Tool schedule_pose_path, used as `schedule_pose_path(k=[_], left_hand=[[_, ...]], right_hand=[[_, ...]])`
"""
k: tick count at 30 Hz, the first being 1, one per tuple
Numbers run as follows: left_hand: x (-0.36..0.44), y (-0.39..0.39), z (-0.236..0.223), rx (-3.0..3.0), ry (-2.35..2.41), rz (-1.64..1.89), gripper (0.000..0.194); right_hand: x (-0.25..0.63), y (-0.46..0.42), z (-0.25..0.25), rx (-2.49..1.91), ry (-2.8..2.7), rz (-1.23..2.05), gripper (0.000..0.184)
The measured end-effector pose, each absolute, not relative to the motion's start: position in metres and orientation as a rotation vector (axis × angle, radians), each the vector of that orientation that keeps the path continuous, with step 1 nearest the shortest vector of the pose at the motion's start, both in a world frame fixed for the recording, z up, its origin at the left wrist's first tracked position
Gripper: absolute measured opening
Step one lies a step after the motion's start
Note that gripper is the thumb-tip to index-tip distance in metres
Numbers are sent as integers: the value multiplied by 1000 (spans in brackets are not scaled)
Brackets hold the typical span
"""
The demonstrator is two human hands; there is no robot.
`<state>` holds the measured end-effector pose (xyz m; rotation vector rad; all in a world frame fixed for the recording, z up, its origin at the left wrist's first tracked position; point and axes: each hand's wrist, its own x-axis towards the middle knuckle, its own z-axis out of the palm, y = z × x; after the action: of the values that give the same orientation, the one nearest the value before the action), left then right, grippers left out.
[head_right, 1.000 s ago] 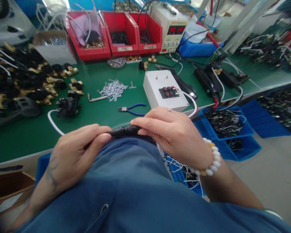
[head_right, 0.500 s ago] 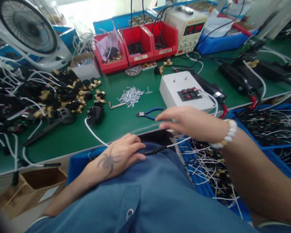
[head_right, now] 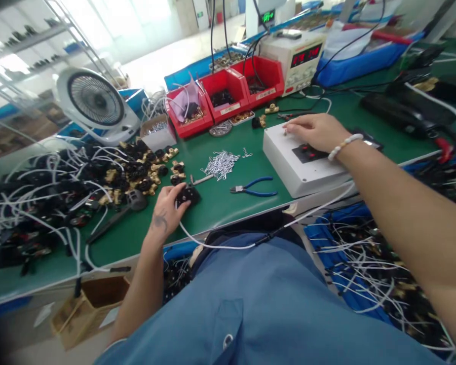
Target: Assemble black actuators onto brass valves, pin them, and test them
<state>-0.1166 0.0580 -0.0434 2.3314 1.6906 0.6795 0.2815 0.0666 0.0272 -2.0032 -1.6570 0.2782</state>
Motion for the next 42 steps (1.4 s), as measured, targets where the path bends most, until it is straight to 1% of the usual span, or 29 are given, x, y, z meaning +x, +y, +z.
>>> schedule_pose_path(k=[5, 7, 9, 11, 13, 15, 17, 19, 20, 21, 23, 25, 27, 29, 30, 33, 36, 38, 40, 42], left_hand=[[-79, 51, -46, 2432, 1609, 689, 54], [-77, 57, -42, 2441, 1626, 700, 55], [-87, 70, -34, 2412, 1733, 725, 46], [-107, 87, -24, 2328, 1937, 751, 37], [-132, 105, -18, 2211, 2160, 733, 35], [-153, 120, -16, 2138, 2273, 654, 30], [-165, 127, -16, 2123, 2289, 582, 25], [-168, 123, -17, 2146, 2254, 555, 22], [-167, 117, -16, 2164, 2226, 562, 23], [-163, 108, -14, 2181, 2192, 576, 26], [-151, 84, -8, 2218, 2093, 630, 35], [-134, 55, -2, 2277, 1907, 733, 41], [-113, 27, 4, 2414, 1347, 1098, 42], [-91, 5, 7, 2414, 943, 1219, 40], [-81, -3, 7, 2388, 836, 1245, 40], [-59, -19, 5, 2236, 712, 1345, 46], [-52, -26, 3, 2092, 655, 1376, 53], [-54, -27, 4, 2035, 639, 1354, 51], [-58, -21, 7, 1996, 725, 1361, 39], [-64, -7, 9, 2043, 967, 1348, 40]], right_hand=[[279, 71, 29, -2089, -1640, 272, 51], [278, 73, 30, -2113, -1619, 260, 51], [274, 70, 33, -2115, -1574, 193, 48], [267, 64, 38, -2080, -1511, 50, 48], [255, 52, 43, -1983, -1409, -54, 49], [239, 37, 46, -1844, -1314, -35, 45], [218, 19, 44, -1711, -1307, 60, 39], [195, 0, 36, -1562, -1352, 249, 31], [182, -9, 31, -1465, -1353, 384, 25], [169, -18, 25, -1376, -1356, 540, 24], [143, -34, 11, -1208, -1314, 819, 26], [121, -47, -1, -1086, -1263, 1065, 35], [104, -56, -11, -963, -1199, 1306, 55], [97, -62, -15, -858, -1127, 1484, 66], [96, -65, -16, -829, -1097, 1529, 66], [101, -73, -14, -836, -1038, 1548, 57], [107, -79, -13, -845, -994, 1528, 58], [109, -82, -15, -822, -975, 1533, 60], [109, -84, -17, -775, -969, 1588, 56], [109, -83, -18, -707, -959, 1661, 51]])
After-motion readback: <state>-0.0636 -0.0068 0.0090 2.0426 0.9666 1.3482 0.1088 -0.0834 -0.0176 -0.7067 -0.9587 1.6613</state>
